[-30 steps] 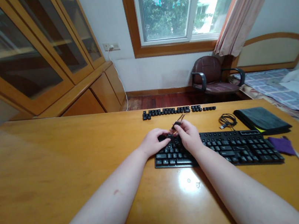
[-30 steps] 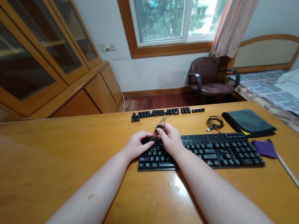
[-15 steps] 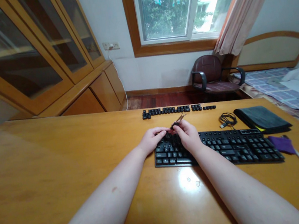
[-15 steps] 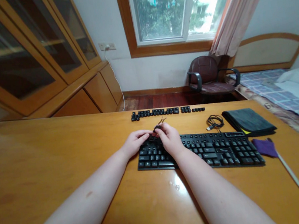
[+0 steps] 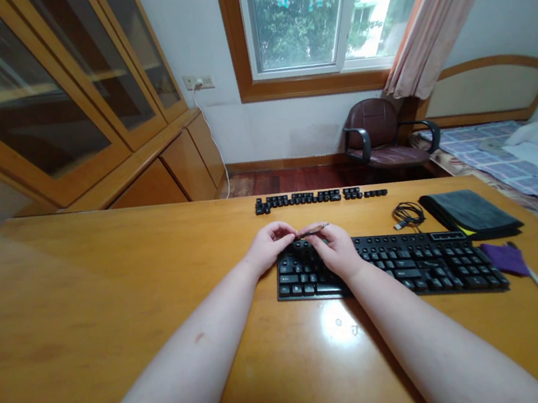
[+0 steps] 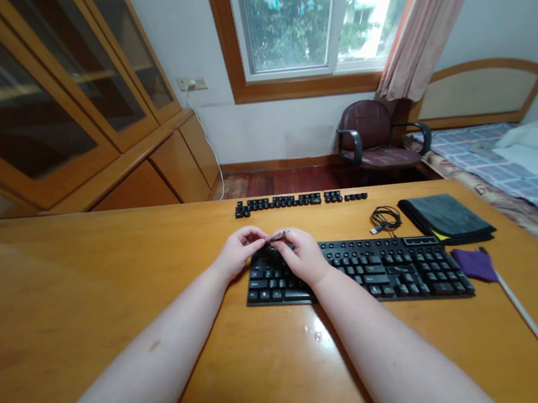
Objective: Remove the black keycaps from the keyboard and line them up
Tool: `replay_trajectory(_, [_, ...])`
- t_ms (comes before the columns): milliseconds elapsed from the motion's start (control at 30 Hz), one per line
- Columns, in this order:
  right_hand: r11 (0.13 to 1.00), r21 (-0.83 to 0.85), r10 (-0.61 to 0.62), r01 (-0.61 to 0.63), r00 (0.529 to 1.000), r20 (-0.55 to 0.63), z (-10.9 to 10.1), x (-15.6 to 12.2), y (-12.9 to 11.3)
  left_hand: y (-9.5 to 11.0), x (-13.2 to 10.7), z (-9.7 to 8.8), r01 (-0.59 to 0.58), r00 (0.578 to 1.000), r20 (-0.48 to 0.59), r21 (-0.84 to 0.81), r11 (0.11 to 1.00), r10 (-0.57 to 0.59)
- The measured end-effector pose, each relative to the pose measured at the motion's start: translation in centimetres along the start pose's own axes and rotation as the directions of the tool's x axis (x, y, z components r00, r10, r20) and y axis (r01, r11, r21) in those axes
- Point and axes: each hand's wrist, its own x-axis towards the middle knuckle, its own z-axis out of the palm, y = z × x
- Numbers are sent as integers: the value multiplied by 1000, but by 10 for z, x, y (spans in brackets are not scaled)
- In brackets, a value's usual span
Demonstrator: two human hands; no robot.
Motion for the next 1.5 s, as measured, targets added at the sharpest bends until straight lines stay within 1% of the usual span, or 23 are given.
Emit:
replay_trajectory(67, [999,-22,-43,44,999,24,0,0,0,-1,1,0,-7,1000,-24,-10,1000,7])
replay_trajectory(133, [995,-53,-76,80,994,78,1,1,1,-2,3,1,-6,999,-42,-11,1000,6])
replay_trajectory(200, [989,-98,-93,107,985,143,2,2,2,-4,4,1,-4,997,-76,0,1000,4])
replay_trajectory(267, [983,-142,-95,120,981,171,2,2,3,-7,6,0,-17,992,-127,22,1000,19])
replay_trajectory(333, [981,-173,-64,89,988,142,2,2,4,-10,8,-3,-39,982,-182,80,996,53])
replay_trajectory(400, [984,-180,-6,19,998,69,2,2,5,-15,10,-9,-42,970,-223,229,972,94])
replay_trajectory(433, [985,-173,25,-19,999,35,2,2,5,-17,11,-12,-25,966,-234,351,936,113])
replay_trajectory(467, [985,-164,52,-50,999,8,2,2,5,-18,12,-15,2,965,-229,496,868,128])
replay_trajectory(500, [985,-156,72,-73,997,-10,2,2,5,-20,12,-18,32,967,-218,622,783,133])
replay_trajectory(567, [984,-148,96,-99,995,-27,2,2,4,-21,12,-23,59,970,-205,720,692,130])
replay_trajectory(600, [983,-149,103,-106,994,-31,2,2,3,-21,12,-24,63,972,-197,739,670,127])
replay_trajectory(700, [980,-153,121,-126,992,-45,2,2,2,-19,11,-24,57,977,-172,770,635,122])
replay_trajectory(833, [979,-153,126,-133,990,-57,2,2,2,-18,12,-25,63,978,-171,794,605,123])
replay_trajectory(1033, [979,-131,147,-154,987,-61,3,1,4,-23,13,-27,67,971,-192,793,605,144])
replay_trajectory(1167, [977,-117,170,-178,983,-71,4,1,5,-22,11,-27,62,961,-209,800,597,180])
replay_trajectory(1333, [976,-123,174,-181,982,-69,4,2,5,-19,11,-26,52,980,-147,833,550,131])
replay_trajectory(1500, [976,-127,172,-180,983,-72,3,1,5,-19,11,-26,69,981,-155,838,542,116])
